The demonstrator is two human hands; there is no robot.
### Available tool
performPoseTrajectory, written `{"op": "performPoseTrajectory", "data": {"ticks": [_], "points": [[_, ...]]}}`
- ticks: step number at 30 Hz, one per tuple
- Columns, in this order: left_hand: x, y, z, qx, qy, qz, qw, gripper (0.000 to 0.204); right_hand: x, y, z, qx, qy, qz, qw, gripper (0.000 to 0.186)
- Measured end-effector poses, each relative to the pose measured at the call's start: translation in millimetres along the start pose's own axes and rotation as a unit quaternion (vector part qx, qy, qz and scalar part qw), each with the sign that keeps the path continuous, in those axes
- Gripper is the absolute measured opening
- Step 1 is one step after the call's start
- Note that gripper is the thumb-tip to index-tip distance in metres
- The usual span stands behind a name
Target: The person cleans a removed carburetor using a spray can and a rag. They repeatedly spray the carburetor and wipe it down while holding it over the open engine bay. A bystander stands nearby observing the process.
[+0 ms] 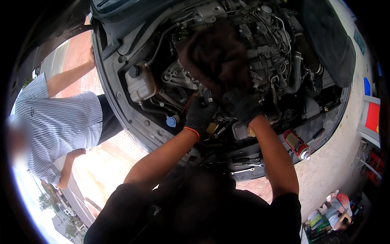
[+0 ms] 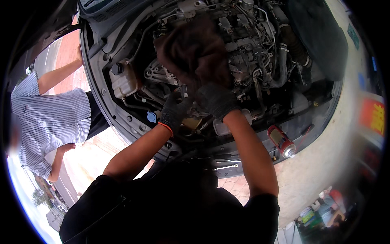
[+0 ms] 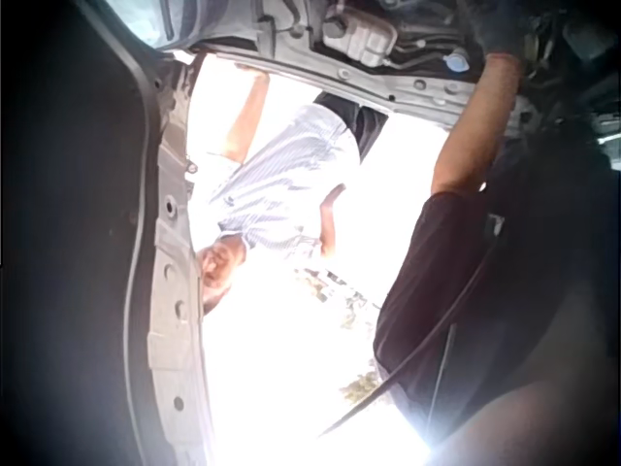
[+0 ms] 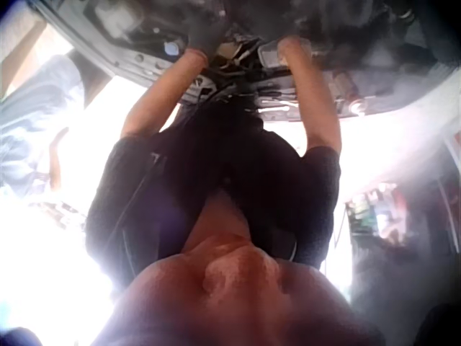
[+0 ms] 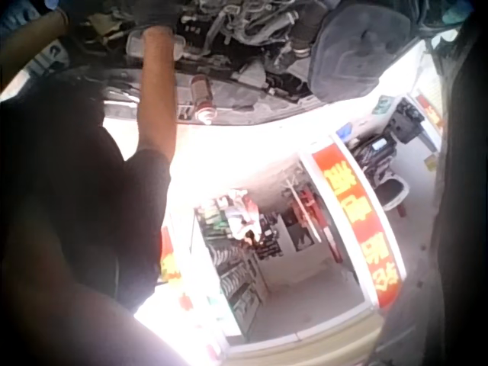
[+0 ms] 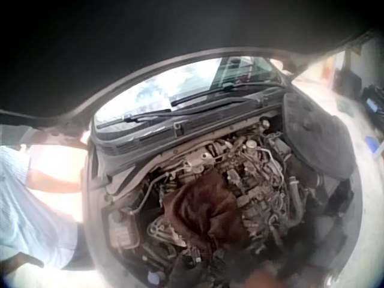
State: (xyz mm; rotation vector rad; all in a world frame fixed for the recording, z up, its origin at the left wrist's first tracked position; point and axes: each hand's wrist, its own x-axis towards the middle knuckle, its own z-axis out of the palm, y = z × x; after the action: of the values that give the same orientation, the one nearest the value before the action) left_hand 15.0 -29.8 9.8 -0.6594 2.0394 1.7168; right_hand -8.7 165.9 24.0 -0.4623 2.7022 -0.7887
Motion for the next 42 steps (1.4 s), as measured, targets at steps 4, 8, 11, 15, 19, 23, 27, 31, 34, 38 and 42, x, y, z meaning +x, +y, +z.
{"op": "performPoseTrajectory", "data": {"ticks": [4, 8, 11, 15, 19, 23, 27, 31, 34, 38, 42], "points": [[-2.1, 2.4, -1.0, 0.008, -0.017, 0.009, 1.000, 0.032, 2.6, 47.7, -12.8, -0.058, 0.006, 0.059, 0.997, 0.029], [-1.3, -9.7, -5.1, -0.087, -0.041, -0.006, 0.995, 0.031, -18.8, 64.8, -14.4, 0.212, 0.035, 0.167, 0.962, 0.047], [-0.4, -18.6, -7.5, -0.063, -0.044, 0.031, 0.997, 0.033, -26.7, 45.5, 6.0, 0.027, 0.004, 0.064, 0.998, 0.052], [-2.5, -17.8, -9.6, -0.060, -0.063, 0.013, 0.996, 0.035, 7.8, 40.2, 6.2, 0.176, 0.100, 0.173, 0.964, 0.047], [-7.4, -2.1, -16.6, -0.224, -0.135, -0.151, 0.953, 0.046, 63.7, 37.4, -48.3, 0.302, 0.290, 0.104, 0.902, 0.041], [-14.0, 14.2, -19.4, -0.322, -0.196, -0.254, 0.891, 0.046, 111.1, 4.2, -124.6, 0.743, 0.278, 0.202, 0.574, 0.015], [-16.1, 19.3, -19.9, -0.350, -0.258, -0.291, 0.852, 0.048, 144.4, 3.7, -162.3, 0.830, 0.286, 0.214, 0.429, 0.014], [-12.1, 7.4, -14.2, -0.412, -0.359, -0.285, 0.788, 0.049, 119.2, 40.4, -102.7, 0.152, 0.450, 0.099, 0.875, 0.029], [-12.4, -10.6, -6.3, -0.471, -0.372, -0.279, 0.750, 0.047, 40.8, 68.0, -43.6, 0.542, 0.333, 0.113, 0.763, 0.027], [-15.3, -28.8, 4.0, -0.506, -0.321, -0.342, 0.724, 0.041, -59.6, 49.3, 53.0, 0.446, 0.216, 0.311, 0.811, 0.036], [-23.0, -36.5, 13.6, -0.480, -0.342, -0.281, 0.757, 0.037, -80.2, 9.3, 109.3, 0.883, 0.081, 0.252, 0.387, 0.054]]}}
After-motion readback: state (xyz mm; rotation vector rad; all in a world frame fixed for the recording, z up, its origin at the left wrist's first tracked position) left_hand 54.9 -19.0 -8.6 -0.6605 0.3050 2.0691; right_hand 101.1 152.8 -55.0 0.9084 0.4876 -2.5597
